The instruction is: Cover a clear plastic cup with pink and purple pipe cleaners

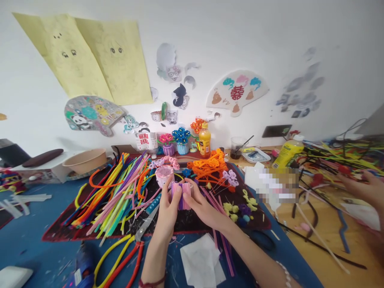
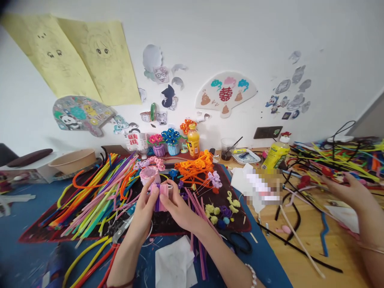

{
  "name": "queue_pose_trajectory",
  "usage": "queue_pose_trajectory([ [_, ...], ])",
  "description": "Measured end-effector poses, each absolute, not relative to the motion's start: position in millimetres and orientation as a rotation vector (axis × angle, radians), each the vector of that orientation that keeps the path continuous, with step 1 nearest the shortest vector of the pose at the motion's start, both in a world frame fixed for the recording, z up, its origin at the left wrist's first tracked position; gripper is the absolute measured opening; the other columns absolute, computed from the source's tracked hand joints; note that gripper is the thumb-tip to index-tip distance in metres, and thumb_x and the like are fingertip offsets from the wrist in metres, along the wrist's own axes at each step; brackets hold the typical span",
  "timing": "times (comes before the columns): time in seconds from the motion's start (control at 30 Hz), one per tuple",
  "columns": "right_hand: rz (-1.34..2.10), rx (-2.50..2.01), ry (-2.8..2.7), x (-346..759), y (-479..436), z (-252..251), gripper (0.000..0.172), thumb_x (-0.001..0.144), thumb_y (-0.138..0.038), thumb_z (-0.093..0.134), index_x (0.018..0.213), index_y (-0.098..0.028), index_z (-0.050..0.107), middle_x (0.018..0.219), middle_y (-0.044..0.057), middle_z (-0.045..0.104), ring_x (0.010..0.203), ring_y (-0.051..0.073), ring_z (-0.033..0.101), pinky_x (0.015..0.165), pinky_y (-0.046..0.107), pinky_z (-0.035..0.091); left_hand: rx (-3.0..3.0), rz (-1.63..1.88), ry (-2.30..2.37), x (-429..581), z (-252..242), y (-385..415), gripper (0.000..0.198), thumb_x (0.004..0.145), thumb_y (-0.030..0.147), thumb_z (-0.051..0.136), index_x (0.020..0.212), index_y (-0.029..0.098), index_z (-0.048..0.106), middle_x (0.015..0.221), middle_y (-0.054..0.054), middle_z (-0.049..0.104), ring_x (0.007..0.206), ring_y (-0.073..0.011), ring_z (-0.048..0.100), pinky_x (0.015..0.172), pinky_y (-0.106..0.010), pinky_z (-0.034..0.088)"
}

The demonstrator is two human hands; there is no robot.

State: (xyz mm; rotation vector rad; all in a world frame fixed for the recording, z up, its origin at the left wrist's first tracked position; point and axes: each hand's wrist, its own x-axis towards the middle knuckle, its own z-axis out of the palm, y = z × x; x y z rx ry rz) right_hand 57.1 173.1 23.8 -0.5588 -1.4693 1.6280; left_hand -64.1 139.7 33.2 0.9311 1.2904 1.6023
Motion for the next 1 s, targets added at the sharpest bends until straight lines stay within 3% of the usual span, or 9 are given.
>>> queue_pose_trajectory([
  [0.13, 1.698, -0.547, -1.375, 56, 176, 22, 0.047, 0.087, -0.058, 0.060, 0.122, -0.028, 0.053, 0.121, 0.005, 0.063, 0.125, 0.021, 0.053, 0.104, 0.041, 0.043, 0.912, 1.565, 1.257, -65, 34, 137, 0.063, 0.084, 0.055, 0.061, 0.139, 0.028, 0.046, 0.146, -0.008, 0.052, 0.136, -0.0261, 0.046, 0.112, -0.039, 0.038],
  [0.27, 1.811, -0.487, -1.155, 53, 182, 17, 0.040, 0.085, -0.055, 0.065, 0.113, -0.027, 0.059, 0.114, 0.004, 0.066, 0.109, 0.022, 0.063, 0.092, 0.039, 0.051, 0.946, 1.472, 1.171, -65, 36, 132, 0.078, 0.080, 0.046, 0.071, 0.146, 0.024, 0.036, 0.142, -0.012, 0.056, 0.133, -0.0279, 0.049, 0.109, -0.038, 0.042],
  [0.57, 1.952, -0.459, -0.920, 54, 180, 25, 0.038, 0.086, -0.050, 0.067, 0.116, -0.027, 0.065, 0.118, 0.003, 0.068, 0.116, 0.022, 0.060, 0.099, 0.036, 0.046, 1.018, 1.456, 1.122, -63, 34, 136, 0.091, 0.077, 0.039, 0.074, 0.150, 0.026, 0.020, 0.150, -0.012, 0.046, 0.137, -0.0258, 0.045, 0.114, -0.038, 0.037],
  [0.83, 1.974, -0.414, -0.877, 51, 178, 25, 0.037, 0.087, -0.049, 0.067, 0.116, -0.026, 0.065, 0.119, 0.004, 0.068, 0.116, 0.022, 0.060, 0.099, 0.037, 0.046, 0.936, 1.485, 1.098, -67, 33, 132, 0.087, 0.075, 0.036, 0.076, 0.148, 0.030, 0.029, 0.147, -0.009, 0.051, 0.137, -0.0277, 0.045, 0.113, -0.040, 0.038],
  [1.0, 1.979, -0.445, -0.922, 52, 178, 24, 0.040, 0.084, -0.048, 0.070, 0.116, -0.026, 0.063, 0.117, 0.005, 0.068, 0.114, 0.023, 0.061, 0.099, 0.039, 0.047, 0.959, 1.497, 1.106, -66, 29, 133, 0.088, 0.076, 0.035, 0.076, 0.149, 0.032, 0.027, 0.146, -0.008, 0.051, 0.136, -0.0265, 0.046, 0.113, -0.040, 0.039],
])
